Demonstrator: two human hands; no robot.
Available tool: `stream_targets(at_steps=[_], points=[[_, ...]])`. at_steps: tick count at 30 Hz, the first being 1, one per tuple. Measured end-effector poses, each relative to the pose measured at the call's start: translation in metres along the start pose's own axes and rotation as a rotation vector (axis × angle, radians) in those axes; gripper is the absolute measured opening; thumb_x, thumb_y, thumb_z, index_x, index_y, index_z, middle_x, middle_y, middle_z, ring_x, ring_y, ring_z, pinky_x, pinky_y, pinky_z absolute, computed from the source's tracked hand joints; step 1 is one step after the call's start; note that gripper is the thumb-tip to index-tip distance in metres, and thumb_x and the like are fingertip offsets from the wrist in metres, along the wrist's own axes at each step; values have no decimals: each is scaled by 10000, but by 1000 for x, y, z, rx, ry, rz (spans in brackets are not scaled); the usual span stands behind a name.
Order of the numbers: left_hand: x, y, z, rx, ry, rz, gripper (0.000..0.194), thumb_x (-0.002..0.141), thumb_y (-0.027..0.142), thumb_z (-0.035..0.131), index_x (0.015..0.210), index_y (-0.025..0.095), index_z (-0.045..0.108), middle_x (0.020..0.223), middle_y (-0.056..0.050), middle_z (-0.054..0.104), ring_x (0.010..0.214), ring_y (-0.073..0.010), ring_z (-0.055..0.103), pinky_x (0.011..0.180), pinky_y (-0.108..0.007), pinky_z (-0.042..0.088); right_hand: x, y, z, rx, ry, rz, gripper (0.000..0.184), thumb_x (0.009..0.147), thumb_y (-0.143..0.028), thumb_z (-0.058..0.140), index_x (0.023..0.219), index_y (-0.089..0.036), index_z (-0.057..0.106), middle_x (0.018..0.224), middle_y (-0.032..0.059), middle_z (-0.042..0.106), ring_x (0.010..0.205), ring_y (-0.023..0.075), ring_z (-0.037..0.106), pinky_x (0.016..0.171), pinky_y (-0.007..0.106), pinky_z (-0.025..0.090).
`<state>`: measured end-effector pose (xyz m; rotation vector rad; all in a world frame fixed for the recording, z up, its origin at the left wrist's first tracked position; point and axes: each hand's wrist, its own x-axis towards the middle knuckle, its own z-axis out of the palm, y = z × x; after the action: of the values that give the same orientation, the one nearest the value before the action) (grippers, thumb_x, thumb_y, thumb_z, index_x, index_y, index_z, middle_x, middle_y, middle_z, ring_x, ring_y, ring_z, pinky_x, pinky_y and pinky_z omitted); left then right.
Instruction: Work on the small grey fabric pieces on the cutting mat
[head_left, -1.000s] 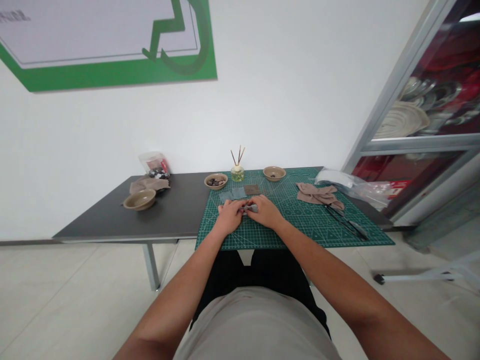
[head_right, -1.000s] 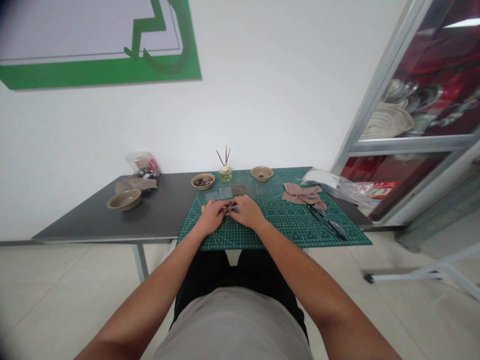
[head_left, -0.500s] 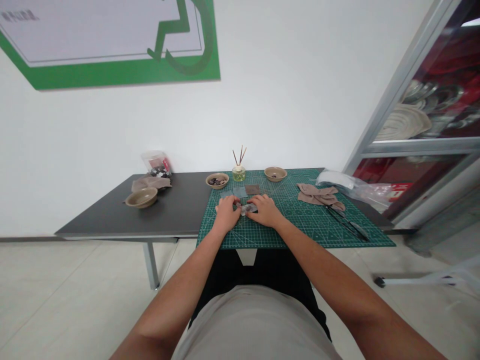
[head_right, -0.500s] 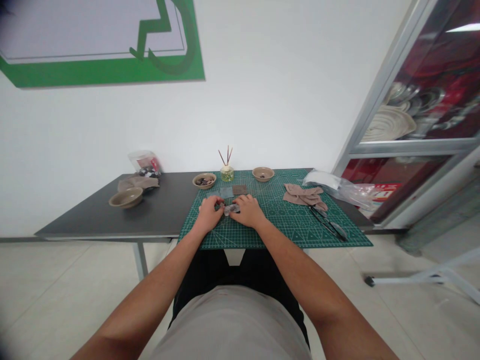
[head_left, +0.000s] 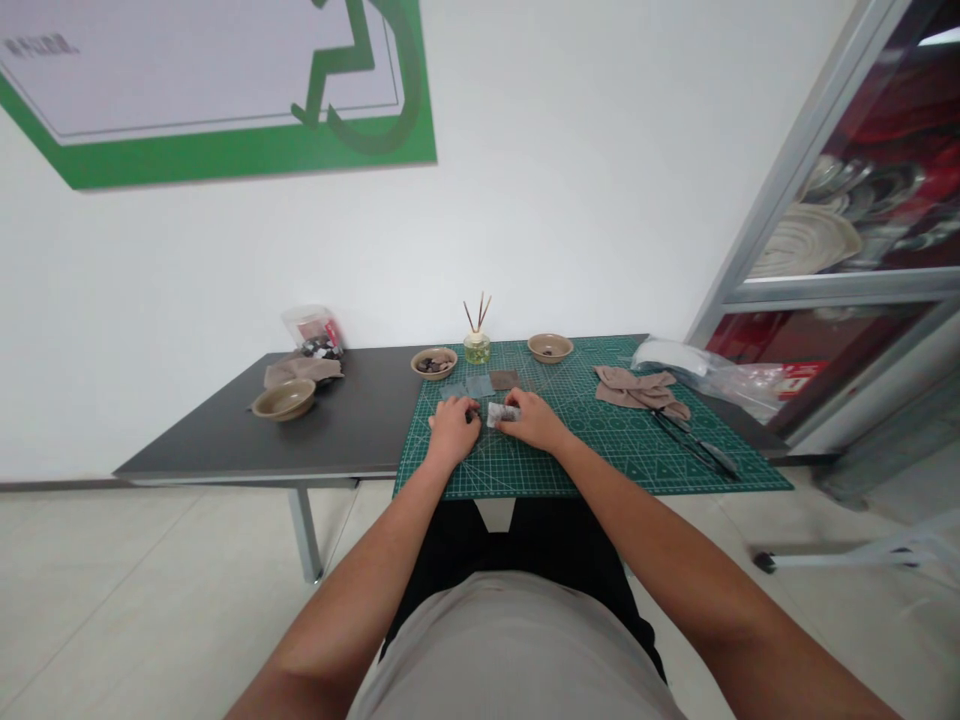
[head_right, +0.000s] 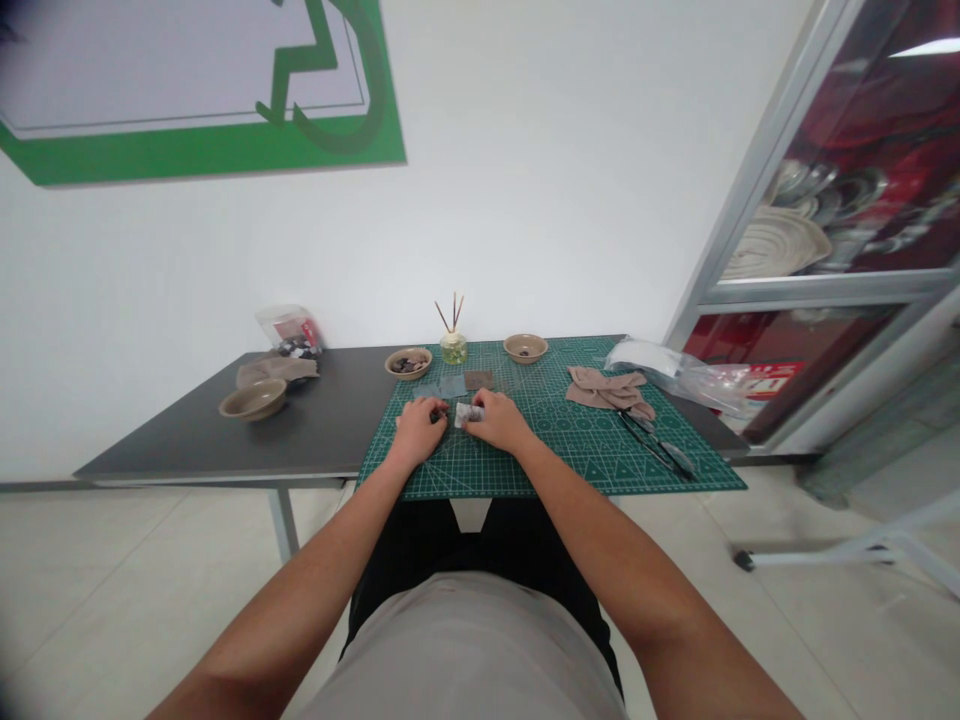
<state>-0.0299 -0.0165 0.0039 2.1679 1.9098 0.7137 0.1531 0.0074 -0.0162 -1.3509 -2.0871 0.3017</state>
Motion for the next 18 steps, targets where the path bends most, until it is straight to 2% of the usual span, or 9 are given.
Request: stream_targets(at_steps=[2, 5, 8, 13, 18], points=[[0, -1, 0, -7, 5, 1, 206, 837, 236, 523, 1003, 245, 644, 1082, -68, 645, 1058, -269, 517, 845, -398, 413, -1, 0, -3, 104, -12, 2, 171, 748, -296, 694, 830, -206, 573, 741, -24, 597, 692, 151, 532, 651, 262, 358], [0, -2, 1, -26, 14, 0, 180, 831, 245, 537, 985, 243, 630, 1066, -63, 651, 1053, -269, 520, 849, -402, 411, -3, -2, -7, 196, 64, 2, 105, 778, -283, 657, 804, -213, 583, 694, -45, 583, 644, 133, 528, 623, 248, 354], [0, -1, 1, -36, 21, 9, 165, 825, 239, 541, 969, 240, 621, 1047, -57, 655, 1041, -265, 525, 845, -403, 408, -3, -2, -7, 188, 138, 36, 98, 784, -290, 652, 823, -214, 604, 730, -31, 618, 670, 141, 551, 644, 254, 371], [-1, 0, 0, -26, 8, 8, 152, 822, 242, 546, 953, 243, 623, 1026, -52, 657, 1044, -268, 521, 839, -401, 401, -1, -1, -5, 124, 118, 16, 54, 784, -257, 639, 815, -217, 622, 767, -5, 658, 708, 159, 581, 667, 266, 394], [-1, 0, 0, -27, 12, 20, 160, 819, 240, 544, 956, 246, 626, 1012, -52, 657, 1033, -267, 521, 833, -401, 396, -2, -1, -5, 139, 208, 5, 70, 788, -263, 628, 841, -218, 640, 789, 1, 671, 721, 164, 602, 673, 271, 419]])
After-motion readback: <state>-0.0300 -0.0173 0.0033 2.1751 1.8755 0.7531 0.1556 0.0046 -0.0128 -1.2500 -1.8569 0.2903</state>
